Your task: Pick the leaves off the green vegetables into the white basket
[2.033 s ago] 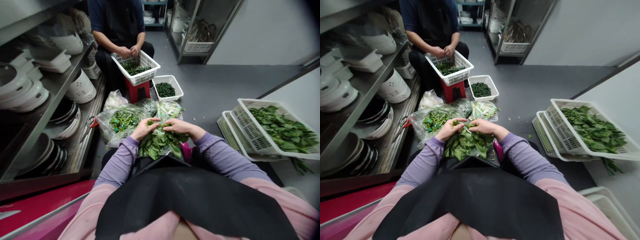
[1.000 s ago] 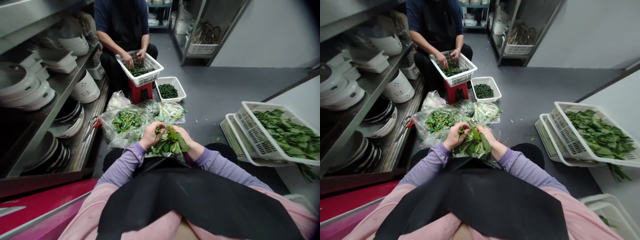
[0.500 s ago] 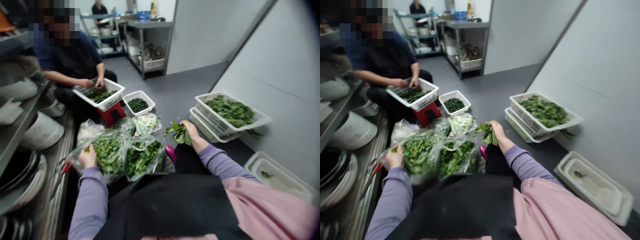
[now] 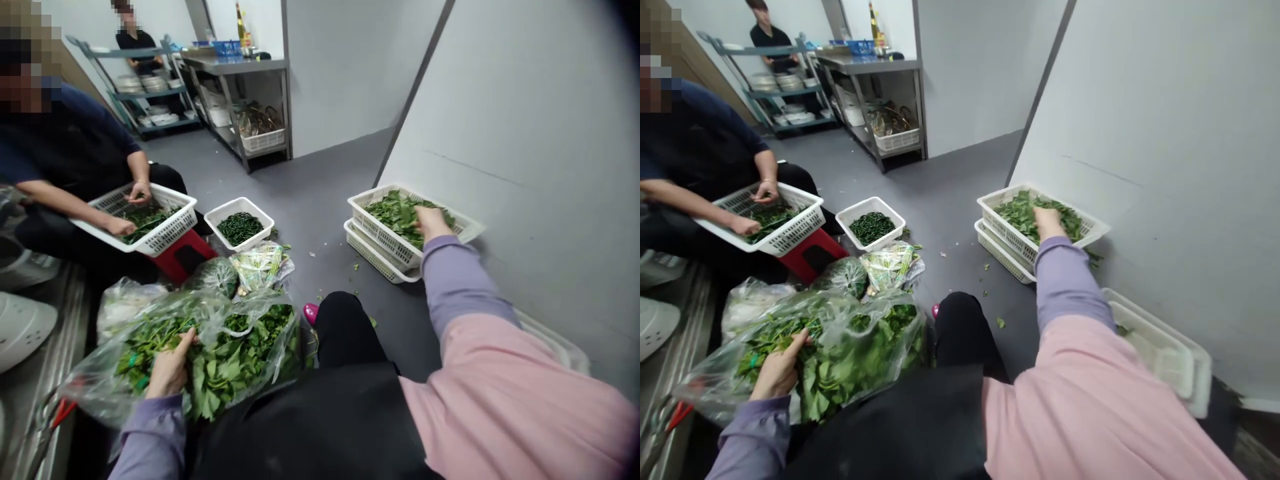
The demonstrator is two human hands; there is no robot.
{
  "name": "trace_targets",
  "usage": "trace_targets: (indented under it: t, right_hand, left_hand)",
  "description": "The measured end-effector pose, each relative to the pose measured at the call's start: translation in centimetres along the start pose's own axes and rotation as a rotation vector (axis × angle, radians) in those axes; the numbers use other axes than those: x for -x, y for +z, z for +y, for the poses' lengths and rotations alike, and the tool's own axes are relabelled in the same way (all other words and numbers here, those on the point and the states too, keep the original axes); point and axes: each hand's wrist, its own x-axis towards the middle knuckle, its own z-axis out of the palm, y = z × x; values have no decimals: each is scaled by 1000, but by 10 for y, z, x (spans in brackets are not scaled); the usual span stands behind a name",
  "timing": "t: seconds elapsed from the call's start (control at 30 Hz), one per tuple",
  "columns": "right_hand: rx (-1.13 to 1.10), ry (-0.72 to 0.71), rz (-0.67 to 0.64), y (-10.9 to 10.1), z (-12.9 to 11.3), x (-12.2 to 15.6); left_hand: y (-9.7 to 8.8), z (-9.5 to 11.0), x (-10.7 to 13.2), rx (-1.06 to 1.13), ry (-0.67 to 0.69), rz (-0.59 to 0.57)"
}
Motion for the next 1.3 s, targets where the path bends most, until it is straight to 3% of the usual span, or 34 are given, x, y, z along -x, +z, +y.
trace_targets:
  t: [0.03, 0.1, 0.17, 0.23, 0.33, 0.43, 0.53, 0.67, 0.87, 1.03, 1.23, 1.3]
  right_hand:
    - [19, -4, -54, 24, 8, 17]
    - [56, -115, -286, 80, 20, 74]
    - [97, -364, -623, 135, 26, 155]
    - [98, -619, -965, 173, 25, 246]
    - [71, -840, -1240, 201, 20, 358]
    - [202, -849, -1327, 216, 22, 414]
    - [259, -874, -1270, 226, 26, 431]
    - [93, -861, -1176, 231, 26, 436]
    - [-48, -505, -1212, 231, 21, 435]
    - [-172, -192, -1239, 223, 31, 432]
    - [-307, 28, -1126, 224, 33, 425]
    - [-381, 118, -1096, 225, 25, 417]
  left_hand:
    - [5, 2, 4, 80, -56, -47]
    - [14, 6, 13, 234, -108, -136]
    - [20, 5, 18, 325, -88, -214]
    - [22, 1, 18, 420, -69, -288]
    - [18, -10, 16, 578, -83, -376]
    - [11, -18, 18, 691, -102, -445]
    - [5, -20, 22, 729, -114, -470]
    - [2, -20, 22, 776, -63, -509]
    - [0, -19, 18, 806, -36, -617]
    - [3, -22, 21, 730, 64, -543]
    - [2, -25, 19, 608, 217, -266]
    - [-3, -23, 16, 626, 220, -234]
